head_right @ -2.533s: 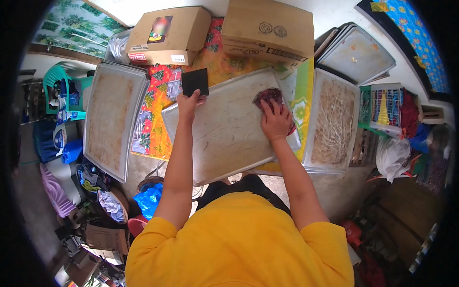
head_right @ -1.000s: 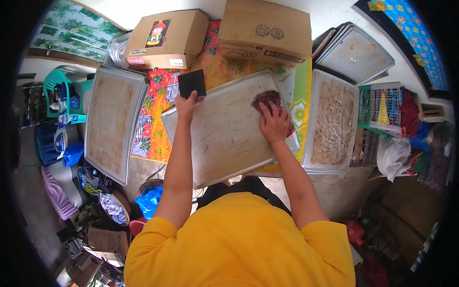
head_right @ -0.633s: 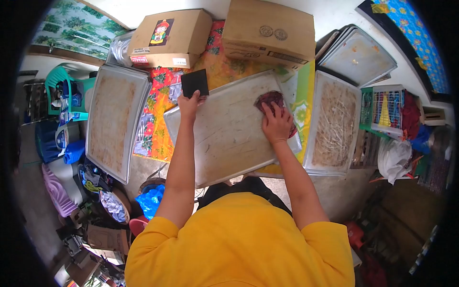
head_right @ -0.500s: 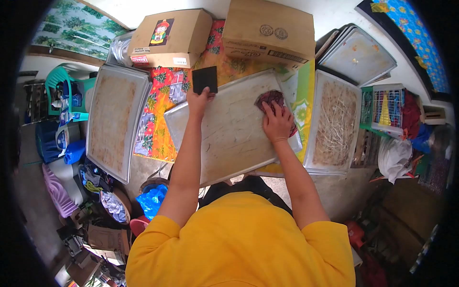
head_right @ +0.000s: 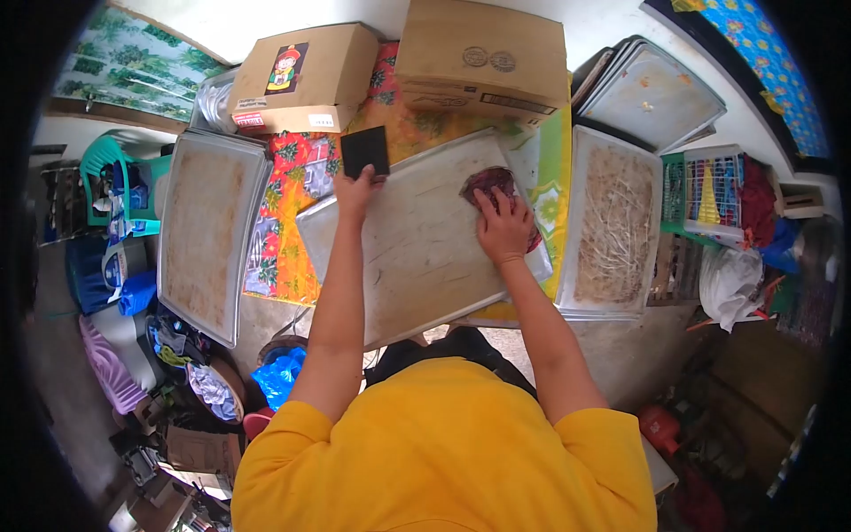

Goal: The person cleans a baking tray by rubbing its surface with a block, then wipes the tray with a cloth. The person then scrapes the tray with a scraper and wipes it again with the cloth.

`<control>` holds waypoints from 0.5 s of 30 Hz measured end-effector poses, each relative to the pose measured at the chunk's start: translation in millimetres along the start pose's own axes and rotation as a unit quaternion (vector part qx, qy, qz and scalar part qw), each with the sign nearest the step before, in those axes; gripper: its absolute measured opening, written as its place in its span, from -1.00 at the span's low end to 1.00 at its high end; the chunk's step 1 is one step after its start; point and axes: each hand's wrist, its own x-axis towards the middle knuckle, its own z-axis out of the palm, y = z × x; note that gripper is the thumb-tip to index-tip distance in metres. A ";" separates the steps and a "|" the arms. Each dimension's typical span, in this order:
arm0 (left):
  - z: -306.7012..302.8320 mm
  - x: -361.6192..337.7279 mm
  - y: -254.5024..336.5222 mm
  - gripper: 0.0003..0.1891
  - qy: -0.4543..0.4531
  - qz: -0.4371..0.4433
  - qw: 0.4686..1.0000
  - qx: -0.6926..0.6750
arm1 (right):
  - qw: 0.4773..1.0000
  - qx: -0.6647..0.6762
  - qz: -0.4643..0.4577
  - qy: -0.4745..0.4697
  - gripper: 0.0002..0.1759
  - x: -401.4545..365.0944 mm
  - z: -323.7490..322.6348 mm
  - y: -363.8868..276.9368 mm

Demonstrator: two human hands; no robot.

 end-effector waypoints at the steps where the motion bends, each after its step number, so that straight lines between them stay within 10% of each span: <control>1: -8.4 0.8 1.6 -0.84 0.006 -0.012 1.000 -0.012 | 1.000 0.002 0.000 0.000 -0.46 0.1 0.4 0.2; 15: 80.5 -22.6 20.8 -0.86 -0.145 -0.142 0.979 -0.007 | 1.000 0.017 -0.001 0.000 -0.46 0.4 -0.6 3.0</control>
